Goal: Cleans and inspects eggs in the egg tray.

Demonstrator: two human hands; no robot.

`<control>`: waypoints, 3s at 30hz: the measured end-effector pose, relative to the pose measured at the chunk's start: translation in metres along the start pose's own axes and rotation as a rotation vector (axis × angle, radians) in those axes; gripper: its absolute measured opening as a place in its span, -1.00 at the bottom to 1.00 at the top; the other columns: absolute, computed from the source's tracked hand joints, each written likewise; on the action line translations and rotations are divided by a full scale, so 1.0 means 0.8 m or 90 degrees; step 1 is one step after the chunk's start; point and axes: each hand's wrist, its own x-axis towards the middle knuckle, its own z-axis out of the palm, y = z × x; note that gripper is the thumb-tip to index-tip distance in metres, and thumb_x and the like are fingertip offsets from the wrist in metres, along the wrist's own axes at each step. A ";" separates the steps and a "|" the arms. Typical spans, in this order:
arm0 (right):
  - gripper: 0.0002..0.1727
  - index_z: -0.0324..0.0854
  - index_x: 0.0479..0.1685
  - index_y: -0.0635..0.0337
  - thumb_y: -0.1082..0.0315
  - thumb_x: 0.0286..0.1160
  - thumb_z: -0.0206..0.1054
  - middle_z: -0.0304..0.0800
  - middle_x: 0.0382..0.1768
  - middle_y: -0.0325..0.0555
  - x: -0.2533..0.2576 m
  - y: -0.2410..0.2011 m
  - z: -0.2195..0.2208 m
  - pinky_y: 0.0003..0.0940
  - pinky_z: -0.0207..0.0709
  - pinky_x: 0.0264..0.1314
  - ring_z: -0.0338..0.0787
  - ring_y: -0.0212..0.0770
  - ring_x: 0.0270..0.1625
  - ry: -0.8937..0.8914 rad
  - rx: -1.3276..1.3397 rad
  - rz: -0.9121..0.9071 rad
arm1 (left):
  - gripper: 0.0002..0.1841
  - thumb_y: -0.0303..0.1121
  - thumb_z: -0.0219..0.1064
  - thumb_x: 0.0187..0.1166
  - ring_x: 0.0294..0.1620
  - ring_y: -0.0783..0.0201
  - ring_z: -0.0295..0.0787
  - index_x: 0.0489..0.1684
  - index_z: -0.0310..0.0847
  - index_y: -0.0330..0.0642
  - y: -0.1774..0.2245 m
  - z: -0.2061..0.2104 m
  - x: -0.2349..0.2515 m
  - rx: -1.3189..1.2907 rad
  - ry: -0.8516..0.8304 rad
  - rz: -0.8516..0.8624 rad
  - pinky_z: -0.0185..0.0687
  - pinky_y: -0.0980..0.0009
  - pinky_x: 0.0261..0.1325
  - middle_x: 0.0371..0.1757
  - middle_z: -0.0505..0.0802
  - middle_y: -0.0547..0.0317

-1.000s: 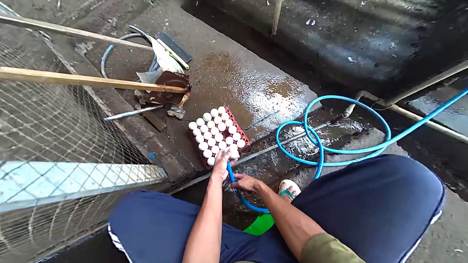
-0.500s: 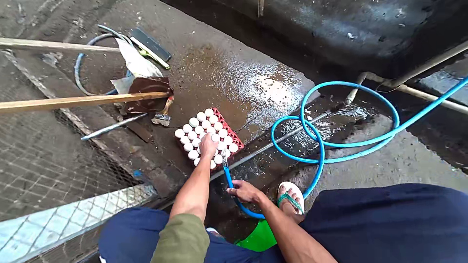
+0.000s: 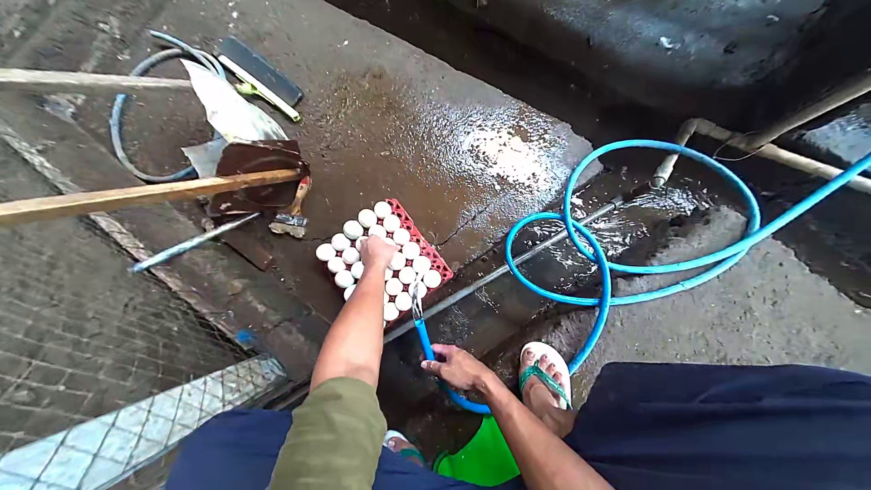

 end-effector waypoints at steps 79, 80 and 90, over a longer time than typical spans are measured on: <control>-0.58 0.56 0.45 0.05 0.05 0.82 0.14 0.76 0.15 0.02 0.006 0.003 -0.004 -0.07 0.57 0.25 0.76 -0.13 0.09 -0.005 -0.002 -0.004 | -0.21 -0.02 0.61 0.35 0.45 -0.36 0.56 0.59 0.44 -0.16 -0.009 -0.001 -0.009 0.154 0.036 0.074 0.44 -0.39 0.36 0.55 0.54 -0.34; -0.58 0.56 0.45 0.04 0.05 0.82 0.15 0.77 0.14 0.02 0.007 0.004 -0.004 -0.08 0.58 0.23 0.76 -0.14 0.08 -0.004 -0.005 -0.004 | -0.24 0.01 0.61 0.34 0.45 -0.34 0.57 0.52 0.49 -0.18 -0.013 -0.004 -0.010 0.115 0.048 0.061 0.45 -0.40 0.35 0.50 0.60 -0.32; -0.57 0.57 0.45 0.09 0.07 0.80 0.18 0.77 0.19 0.06 0.019 -0.012 0.004 -0.02 0.56 0.23 0.75 -0.07 0.10 -0.035 -0.082 -0.008 | -0.55 -0.29 -0.09 0.76 0.04 0.00 0.70 0.57 0.22 -0.24 -0.090 0.010 -0.111 -0.837 -0.093 -0.063 0.69 0.05 0.04 0.21 0.66 -0.22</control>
